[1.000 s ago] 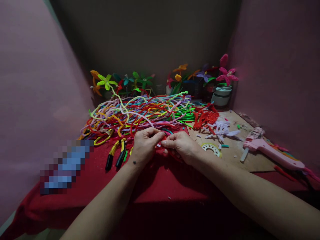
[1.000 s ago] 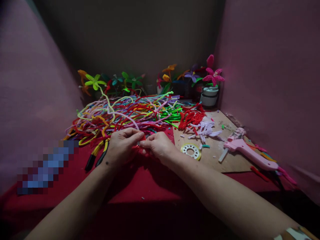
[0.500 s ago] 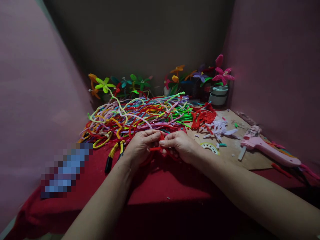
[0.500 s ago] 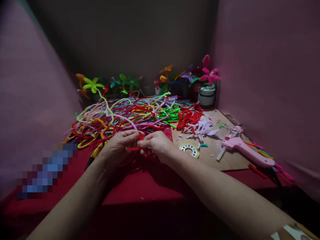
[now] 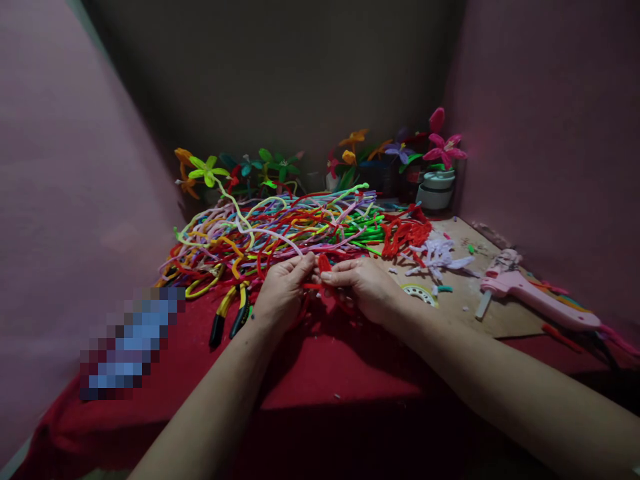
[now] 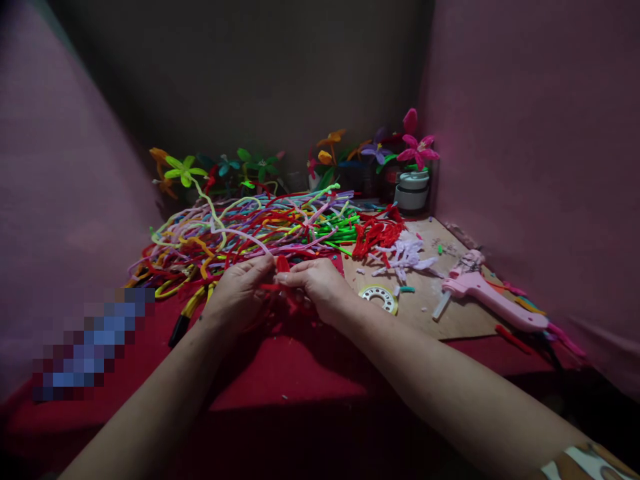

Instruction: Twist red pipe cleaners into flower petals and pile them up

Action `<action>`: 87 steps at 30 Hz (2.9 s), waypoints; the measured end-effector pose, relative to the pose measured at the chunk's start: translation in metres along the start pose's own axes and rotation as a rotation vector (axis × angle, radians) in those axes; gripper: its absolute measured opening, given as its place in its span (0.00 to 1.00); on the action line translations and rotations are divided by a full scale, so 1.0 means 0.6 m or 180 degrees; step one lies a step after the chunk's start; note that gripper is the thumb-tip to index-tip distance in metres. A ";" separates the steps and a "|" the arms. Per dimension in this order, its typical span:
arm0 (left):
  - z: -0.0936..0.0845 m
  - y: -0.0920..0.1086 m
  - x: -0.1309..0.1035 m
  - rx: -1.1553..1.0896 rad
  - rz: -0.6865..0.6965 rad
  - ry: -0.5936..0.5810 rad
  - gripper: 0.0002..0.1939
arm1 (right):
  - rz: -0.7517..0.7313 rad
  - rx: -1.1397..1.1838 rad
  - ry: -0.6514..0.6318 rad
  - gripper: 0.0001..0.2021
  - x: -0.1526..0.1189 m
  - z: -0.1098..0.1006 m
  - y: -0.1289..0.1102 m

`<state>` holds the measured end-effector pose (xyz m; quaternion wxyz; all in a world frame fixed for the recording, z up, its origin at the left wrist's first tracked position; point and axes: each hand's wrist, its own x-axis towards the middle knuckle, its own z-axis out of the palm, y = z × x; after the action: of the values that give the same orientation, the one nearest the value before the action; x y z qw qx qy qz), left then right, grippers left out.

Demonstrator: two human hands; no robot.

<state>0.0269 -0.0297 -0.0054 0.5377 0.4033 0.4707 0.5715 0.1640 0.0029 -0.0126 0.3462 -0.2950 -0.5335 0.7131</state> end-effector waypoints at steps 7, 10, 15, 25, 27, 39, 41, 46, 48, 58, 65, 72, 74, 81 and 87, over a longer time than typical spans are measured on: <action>-0.011 -0.008 0.000 0.0009 -0.0577 -0.0646 0.14 | -0.0255 0.0942 0.0492 0.09 0.010 0.002 0.003; -0.006 -0.015 0.000 0.0268 -0.0530 -0.0773 0.12 | -0.0210 0.0909 0.0547 0.10 0.007 0.007 0.004; 0.002 -0.014 0.000 0.0340 -0.0600 -0.0826 0.08 | -0.0249 0.0899 0.0583 0.11 0.003 0.014 0.009; -0.004 -0.007 -0.006 0.0778 -0.0758 -0.0950 0.08 | -0.0308 0.0767 0.0804 0.13 0.007 0.014 0.021; -0.005 -0.007 -0.007 0.0707 -0.0793 -0.0935 0.09 | -0.0209 0.0774 0.0738 0.13 0.009 0.013 0.022; 0.000 0.004 -0.016 0.0671 -0.0813 -0.0753 0.11 | -0.0696 0.0860 0.0718 0.14 0.011 0.003 0.009; 0.001 0.004 -0.017 0.0680 -0.0817 -0.0816 0.10 | -0.0699 0.0809 0.0762 0.14 0.011 0.004 0.008; 0.000 -0.001 -0.014 0.0664 -0.0781 -0.0930 0.09 | -0.0547 0.1008 0.1103 0.09 0.013 0.006 0.004; 0.001 -0.005 -0.013 0.0649 -0.0759 -0.0964 0.10 | -0.0444 0.1209 0.1185 0.07 0.016 0.006 0.005; 0.003 -0.006 -0.013 0.0536 -0.0555 -0.0910 0.12 | -0.0497 0.1217 0.1019 0.09 0.023 -0.002 0.010; 0.007 -0.013 -0.005 0.0305 -0.0235 -0.0456 0.11 | -0.0474 0.1288 0.0931 0.09 0.022 0.004 0.011; 0.008 -0.017 -0.004 0.0572 -0.0351 -0.0531 0.13 | -0.0044 0.1645 0.1121 0.12 0.021 0.006 0.004; 0.010 -0.018 -0.005 0.0552 -0.0431 -0.0597 0.12 | -0.0028 0.1642 0.1136 0.12 0.020 0.006 0.003; 0.009 -0.018 -0.007 0.0591 -0.0519 -0.0523 0.14 | -0.0163 0.1370 0.1016 0.12 0.032 -0.005 0.015; 0.010 -0.007 -0.010 0.0440 0.0228 0.0511 0.16 | -0.0220 0.1266 0.1036 0.14 0.033 -0.006 0.016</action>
<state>0.0340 -0.0349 -0.0080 0.4485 0.4089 0.5358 0.5871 0.1535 0.0190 -0.0237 0.5029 -0.3136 -0.3299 0.7348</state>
